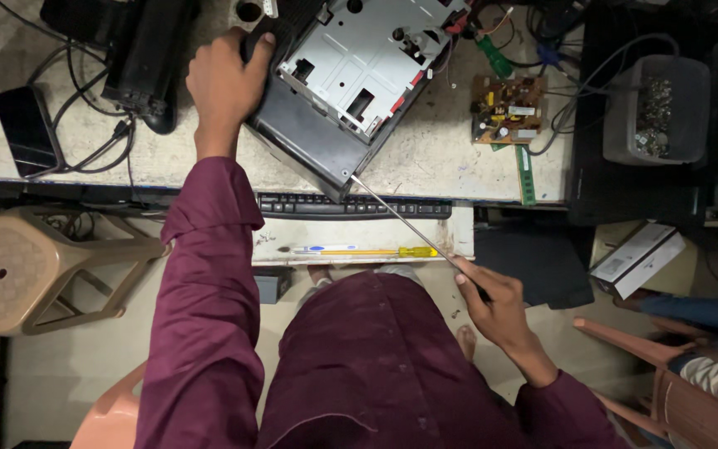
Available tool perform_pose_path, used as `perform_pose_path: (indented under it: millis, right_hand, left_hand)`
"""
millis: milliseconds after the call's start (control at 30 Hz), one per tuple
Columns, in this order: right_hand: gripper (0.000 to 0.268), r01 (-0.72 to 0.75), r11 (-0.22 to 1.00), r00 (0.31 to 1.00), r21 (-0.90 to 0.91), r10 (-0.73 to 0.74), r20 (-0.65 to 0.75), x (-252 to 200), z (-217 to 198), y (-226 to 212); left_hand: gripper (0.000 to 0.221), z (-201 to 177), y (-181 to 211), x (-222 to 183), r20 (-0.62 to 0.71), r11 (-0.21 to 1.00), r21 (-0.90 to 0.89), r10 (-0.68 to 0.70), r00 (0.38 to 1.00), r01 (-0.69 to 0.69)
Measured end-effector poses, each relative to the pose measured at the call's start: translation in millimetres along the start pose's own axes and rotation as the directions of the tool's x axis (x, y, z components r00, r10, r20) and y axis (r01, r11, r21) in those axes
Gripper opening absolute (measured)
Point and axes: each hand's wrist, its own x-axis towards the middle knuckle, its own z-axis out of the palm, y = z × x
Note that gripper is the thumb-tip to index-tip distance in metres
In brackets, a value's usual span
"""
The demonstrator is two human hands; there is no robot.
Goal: The person uses a screwdriver to remove screws from the back and sides of a printer, then flips the printer over to access the bottom. They continue to unscrew and remove parts of the printer's casing, exposing internal components.
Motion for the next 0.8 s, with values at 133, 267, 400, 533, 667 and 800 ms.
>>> perform_pose_path:
  millis: [133, 267, 400, 533, 667, 800]
  right_hand:
    - [0.032, -0.047, 0.999, 0.999, 0.024, 0.047, 0.018, 0, 0, 0]
    - [0.036, 0.050, 0.993, 0.998, -0.108, -0.045, 0.039, 5, 0, 5]
    - [0.036, 0.206, 0.935, 0.978, -0.288, -0.201, 0.050, 18, -8, -1]
    - [0.039, 0.183, 0.945, 0.979, -0.272, -0.148, 0.143, 34, -34, -23]
    - [0.040, 0.216, 0.929, 0.961, -0.302, -0.146, 0.236, 48, -62, -44]
    - [0.046, 0.255, 0.850, 0.922, -0.461, -0.071, 0.380, 58, -68, -73]
  left_hand:
    - [0.048, 0, 1, 0, -0.017, 1.000, 0.006, 0.015, 1.000, -0.015]
    - [0.046, 0, 4, -2, -0.042, 0.999, 0.045, 0.010, 0.999, -0.008]
    - [0.046, 3, 6, -3, -0.040, 0.994, 0.105, -0.005, 0.999, 0.009]
    - [0.046, 5, 6, -2, -0.046, 0.992, 0.121, -0.037, 0.998, 0.042]
    - [0.049, 5, 8, 1, -0.045, 0.987, 0.115, -0.105, 0.993, 0.110]
    - [0.050, 8, 4, -2, -0.134, 0.981, 0.009, -0.191, 0.972, 0.194]
